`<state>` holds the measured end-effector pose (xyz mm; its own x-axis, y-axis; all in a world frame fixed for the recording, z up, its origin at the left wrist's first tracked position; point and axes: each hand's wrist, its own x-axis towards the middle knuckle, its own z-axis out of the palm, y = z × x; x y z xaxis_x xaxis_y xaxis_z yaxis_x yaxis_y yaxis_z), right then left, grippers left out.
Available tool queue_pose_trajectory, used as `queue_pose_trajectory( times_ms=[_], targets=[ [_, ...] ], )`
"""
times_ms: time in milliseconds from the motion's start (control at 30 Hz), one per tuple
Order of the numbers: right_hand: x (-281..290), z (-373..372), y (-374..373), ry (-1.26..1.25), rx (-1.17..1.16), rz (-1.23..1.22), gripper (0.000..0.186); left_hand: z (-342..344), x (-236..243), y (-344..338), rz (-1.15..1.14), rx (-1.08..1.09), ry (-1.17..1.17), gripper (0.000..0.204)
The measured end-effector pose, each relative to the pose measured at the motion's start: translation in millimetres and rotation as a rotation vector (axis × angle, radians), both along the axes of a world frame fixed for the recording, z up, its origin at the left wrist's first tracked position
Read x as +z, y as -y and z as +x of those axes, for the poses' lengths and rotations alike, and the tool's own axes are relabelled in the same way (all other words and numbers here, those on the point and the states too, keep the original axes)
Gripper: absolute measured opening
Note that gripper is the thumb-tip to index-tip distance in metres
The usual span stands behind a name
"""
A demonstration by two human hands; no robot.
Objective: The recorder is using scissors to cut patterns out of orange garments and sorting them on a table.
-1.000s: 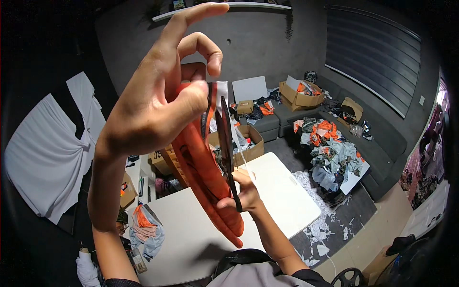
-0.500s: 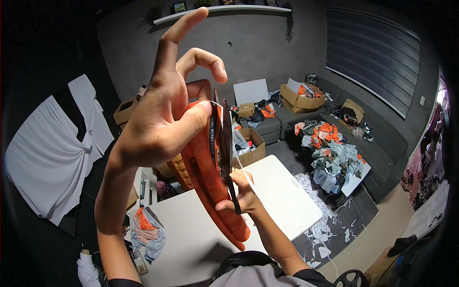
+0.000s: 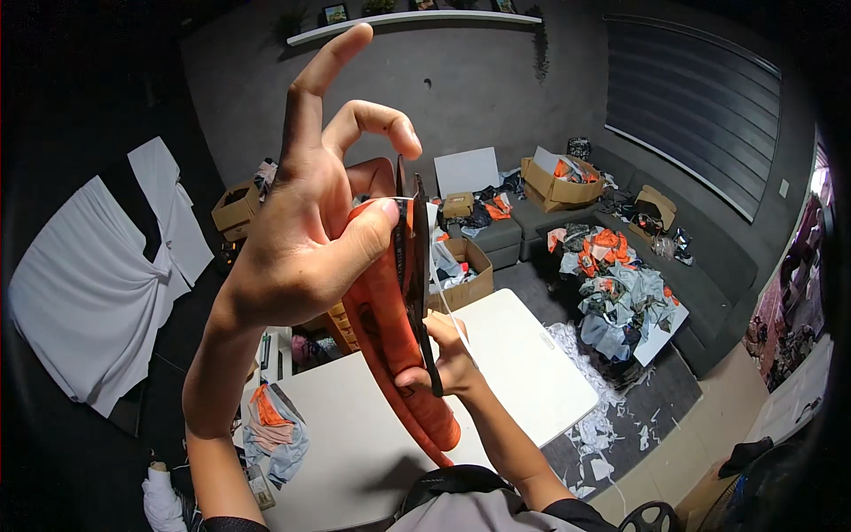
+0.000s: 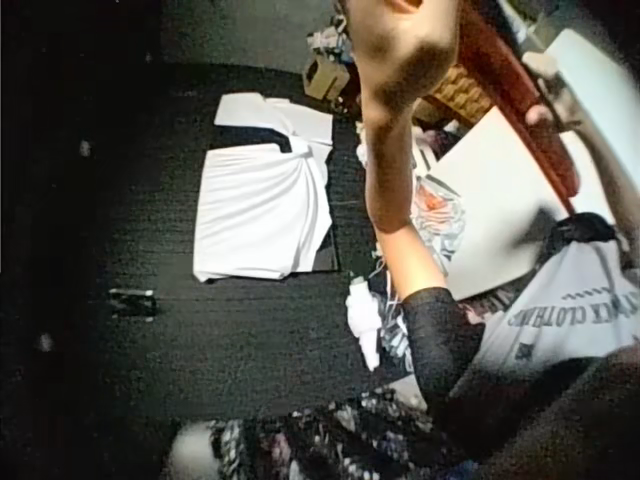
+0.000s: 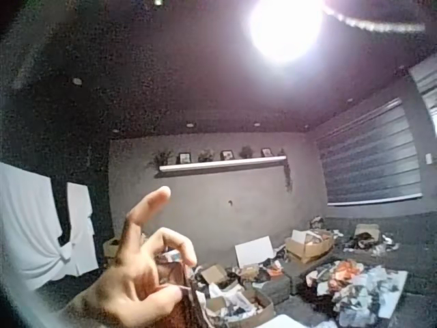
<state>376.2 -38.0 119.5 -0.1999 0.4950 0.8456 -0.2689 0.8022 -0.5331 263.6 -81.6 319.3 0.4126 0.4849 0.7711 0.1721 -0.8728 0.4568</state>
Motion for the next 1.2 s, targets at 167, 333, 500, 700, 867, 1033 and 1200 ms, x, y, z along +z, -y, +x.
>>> queue_pose_trajectory(
  times_ms=[167, 333, 500, 700, 867, 1033, 1200],
  targets=[
    [-4.0, -2.6, 0.7, -0.070, 0.004, 0.024, 0.066, -1.4, -0.2, 3.6, -0.071, -0.039, 0.009, 0.098],
    [0.8, -0.5, 5.0, -0.050, 0.034, 0.001, 0.064, -4.3, -0.7, 6.8, -0.098, -0.058, 0.018, 0.098],
    [0.4, 3.6, 4.4, 0.050, -0.002, 0.142, 0.057, -6.7, -1.7, 7.9, -0.070, -0.062, 0.033, 0.098],
    [-2.7, -0.8, 5.2, 0.028, -0.025, 0.060, 0.064, -8.5, -0.1, 12.8, -0.104, -0.054, 0.029, 0.097],
    [2.9, -1.8, 9.7, -0.007, -0.023, 0.061, 0.064, -10.8, -0.5, 10.8, -0.077, -0.016, 0.017, 0.098],
    [0.4, -2.1, 10.5, -0.019, -0.002, 0.036, 0.064, -11.1, -1.6, 7.4, -0.042, 0.004, 0.020, 0.098],
    [-4.5, -4.5, 9.9, -0.038, 0.046, -0.013, 0.065, -11.2, -2.7, 7.1, -0.064, -0.005, 0.040, 0.099]
  ],
)
